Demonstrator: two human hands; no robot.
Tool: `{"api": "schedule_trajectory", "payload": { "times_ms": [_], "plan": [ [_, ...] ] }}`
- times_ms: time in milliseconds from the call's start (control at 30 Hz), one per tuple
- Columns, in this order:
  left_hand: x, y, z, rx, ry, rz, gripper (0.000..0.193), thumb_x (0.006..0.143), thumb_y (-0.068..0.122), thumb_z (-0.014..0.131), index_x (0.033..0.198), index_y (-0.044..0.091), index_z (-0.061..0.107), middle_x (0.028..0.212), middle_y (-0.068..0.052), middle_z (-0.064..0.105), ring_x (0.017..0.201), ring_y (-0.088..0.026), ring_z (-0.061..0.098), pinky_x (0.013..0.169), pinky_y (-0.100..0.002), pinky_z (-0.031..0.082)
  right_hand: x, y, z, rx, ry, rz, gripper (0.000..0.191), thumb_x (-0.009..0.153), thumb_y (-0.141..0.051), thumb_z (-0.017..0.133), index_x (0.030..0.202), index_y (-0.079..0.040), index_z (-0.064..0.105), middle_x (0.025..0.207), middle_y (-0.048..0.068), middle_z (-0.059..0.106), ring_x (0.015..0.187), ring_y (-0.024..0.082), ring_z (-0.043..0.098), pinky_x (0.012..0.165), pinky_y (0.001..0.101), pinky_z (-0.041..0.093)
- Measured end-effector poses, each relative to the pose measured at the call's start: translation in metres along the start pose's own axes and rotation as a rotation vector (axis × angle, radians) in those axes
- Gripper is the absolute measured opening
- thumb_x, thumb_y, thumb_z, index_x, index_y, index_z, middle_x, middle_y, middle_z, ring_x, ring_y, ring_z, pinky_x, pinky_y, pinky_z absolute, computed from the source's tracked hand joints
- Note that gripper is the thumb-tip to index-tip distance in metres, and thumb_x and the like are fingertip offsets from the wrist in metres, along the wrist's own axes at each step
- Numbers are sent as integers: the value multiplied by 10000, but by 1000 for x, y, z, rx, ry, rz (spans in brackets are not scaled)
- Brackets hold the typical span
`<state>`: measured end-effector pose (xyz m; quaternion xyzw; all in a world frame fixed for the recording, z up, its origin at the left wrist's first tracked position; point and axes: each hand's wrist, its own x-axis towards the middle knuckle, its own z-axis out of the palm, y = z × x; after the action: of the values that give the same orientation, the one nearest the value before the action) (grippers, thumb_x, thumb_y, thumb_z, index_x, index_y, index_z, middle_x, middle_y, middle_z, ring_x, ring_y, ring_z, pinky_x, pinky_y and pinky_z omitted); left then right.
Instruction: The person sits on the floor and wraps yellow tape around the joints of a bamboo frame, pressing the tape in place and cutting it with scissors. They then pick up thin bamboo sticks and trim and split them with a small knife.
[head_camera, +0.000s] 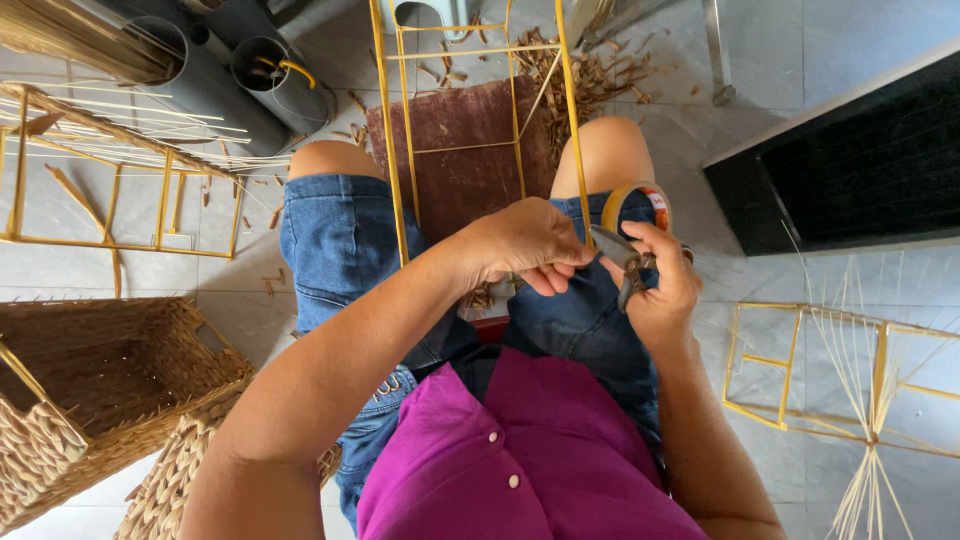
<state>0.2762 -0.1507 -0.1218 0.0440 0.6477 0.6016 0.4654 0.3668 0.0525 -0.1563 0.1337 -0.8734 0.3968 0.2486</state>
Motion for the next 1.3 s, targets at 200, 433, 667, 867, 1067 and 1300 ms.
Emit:
{"api": "schedule_trajectory", "payload": {
  "times_ms": [200,433,667,867,1067,1300],
  "plan": [
    [-29,12,17,602,408,344,246,806,212,847,852,17,704,855,-117,721,816,-226,747,730,-349,594,-5,4,-10,21,-8,76,579,807,35,921,1297,-58,628,1009,102,719,844,161,678,761,274,532],
    [-4,28,27,1056,444,1102,223,667,106,780,888,103,753,1054,-68,648,1042,-293,642,884,-402,547,-4,-15,-25,-48,18,69,605,799,15,938,1314,-55,629,1035,91,704,884,164,674,795,288,543],
    [39,32,48,1482,329,694,109,796,186,730,872,122,776,1003,-102,701,1007,-304,657,786,-434,546,-18,-18,-38,-130,67,115,642,821,-49,938,1365,-36,597,1242,133,664,1136,192,643,978,323,537],
    [53,31,35,1149,204,641,80,759,120,733,737,188,768,775,-77,727,803,-314,727,707,-437,562,-70,-23,-85,397,-360,368,467,781,-283,857,1134,-90,620,1089,45,635,861,82,564,766,243,464],
    [62,40,34,1084,112,607,160,628,21,759,677,173,752,721,-58,735,784,-282,732,702,-403,552,-98,-25,-72,473,-787,768,548,807,-440,749,1157,-36,630,663,-21,582,606,68,543,564,225,462],
    [57,48,38,1064,79,497,187,618,-5,769,688,168,762,719,-52,738,776,-255,733,680,-372,558,-84,-27,-51,673,-587,878,604,847,-459,690,1195,23,580,654,1,562,579,70,487,514,220,370]
  ]
}}
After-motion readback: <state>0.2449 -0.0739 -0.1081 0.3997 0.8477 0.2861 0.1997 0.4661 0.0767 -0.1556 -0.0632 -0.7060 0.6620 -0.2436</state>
